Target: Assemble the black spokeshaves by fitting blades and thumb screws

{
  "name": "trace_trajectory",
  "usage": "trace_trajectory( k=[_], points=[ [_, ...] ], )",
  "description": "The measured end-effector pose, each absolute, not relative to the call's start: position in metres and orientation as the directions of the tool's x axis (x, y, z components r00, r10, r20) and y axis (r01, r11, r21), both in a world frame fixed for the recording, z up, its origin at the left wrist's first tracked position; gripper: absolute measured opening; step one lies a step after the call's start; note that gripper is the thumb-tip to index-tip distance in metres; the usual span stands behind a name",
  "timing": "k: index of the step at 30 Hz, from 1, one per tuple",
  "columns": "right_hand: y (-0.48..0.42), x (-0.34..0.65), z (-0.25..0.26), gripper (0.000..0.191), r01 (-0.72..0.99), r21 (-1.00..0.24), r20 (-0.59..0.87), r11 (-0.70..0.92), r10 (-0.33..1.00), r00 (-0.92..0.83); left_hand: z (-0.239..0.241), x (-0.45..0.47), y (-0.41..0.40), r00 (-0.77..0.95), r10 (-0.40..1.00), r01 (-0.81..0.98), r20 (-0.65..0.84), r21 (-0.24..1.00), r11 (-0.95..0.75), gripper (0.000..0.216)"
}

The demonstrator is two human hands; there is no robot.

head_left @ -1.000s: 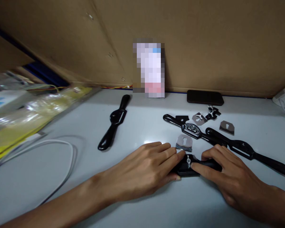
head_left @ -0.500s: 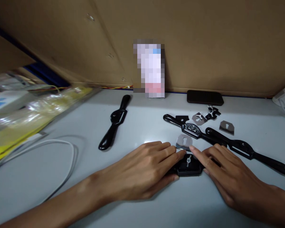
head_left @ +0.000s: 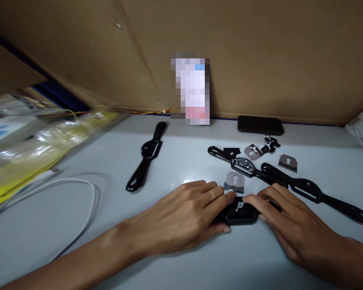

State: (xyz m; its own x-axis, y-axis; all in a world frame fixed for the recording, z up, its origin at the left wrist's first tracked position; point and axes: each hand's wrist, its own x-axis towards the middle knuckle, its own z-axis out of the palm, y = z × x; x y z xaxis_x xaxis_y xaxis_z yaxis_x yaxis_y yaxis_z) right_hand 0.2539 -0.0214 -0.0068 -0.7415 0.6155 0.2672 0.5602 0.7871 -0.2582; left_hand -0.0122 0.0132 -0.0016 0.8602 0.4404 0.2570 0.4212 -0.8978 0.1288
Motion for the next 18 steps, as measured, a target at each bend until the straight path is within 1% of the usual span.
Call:
trace_trajectory(
  k=[3, 7, 12, 18],
  points=[
    [-0.0214, 0.2536, -0.0104, 0.067, 0.557, -0.237, 0.281, 0.796, 0.605, -0.745, -0.0034, -0.0095, 0.0124, 0.851, 0.444, 0.44, 0.28, 0.079, -0.894, 0.038],
    [-0.0214, 0.2516, -0.0137, 0.066, 0.557, -0.244, 0.287, 0.794, 0.608, -0.741, -0.0037, -0.0068, 0.0123, 0.864, 0.406, 0.418, 0.297, 0.027, -0.908, 0.038],
    [-0.0215, 0.2507, -0.0127, 0.062, 0.547, -0.217, 0.286, 0.808, 0.589, -0.756, -0.0036, -0.0073, 0.0115, 0.879, 0.376, 0.388, 0.294, 0.02, -0.922, 0.036],
    [-0.0227, 0.2517, -0.0152, 0.064, 0.548, -0.219, 0.286, 0.807, 0.59, -0.755, -0.0045, -0.0086, 0.0106, 0.882, 0.374, 0.382, 0.287, 0.032, -0.924, 0.034]
  ],
)
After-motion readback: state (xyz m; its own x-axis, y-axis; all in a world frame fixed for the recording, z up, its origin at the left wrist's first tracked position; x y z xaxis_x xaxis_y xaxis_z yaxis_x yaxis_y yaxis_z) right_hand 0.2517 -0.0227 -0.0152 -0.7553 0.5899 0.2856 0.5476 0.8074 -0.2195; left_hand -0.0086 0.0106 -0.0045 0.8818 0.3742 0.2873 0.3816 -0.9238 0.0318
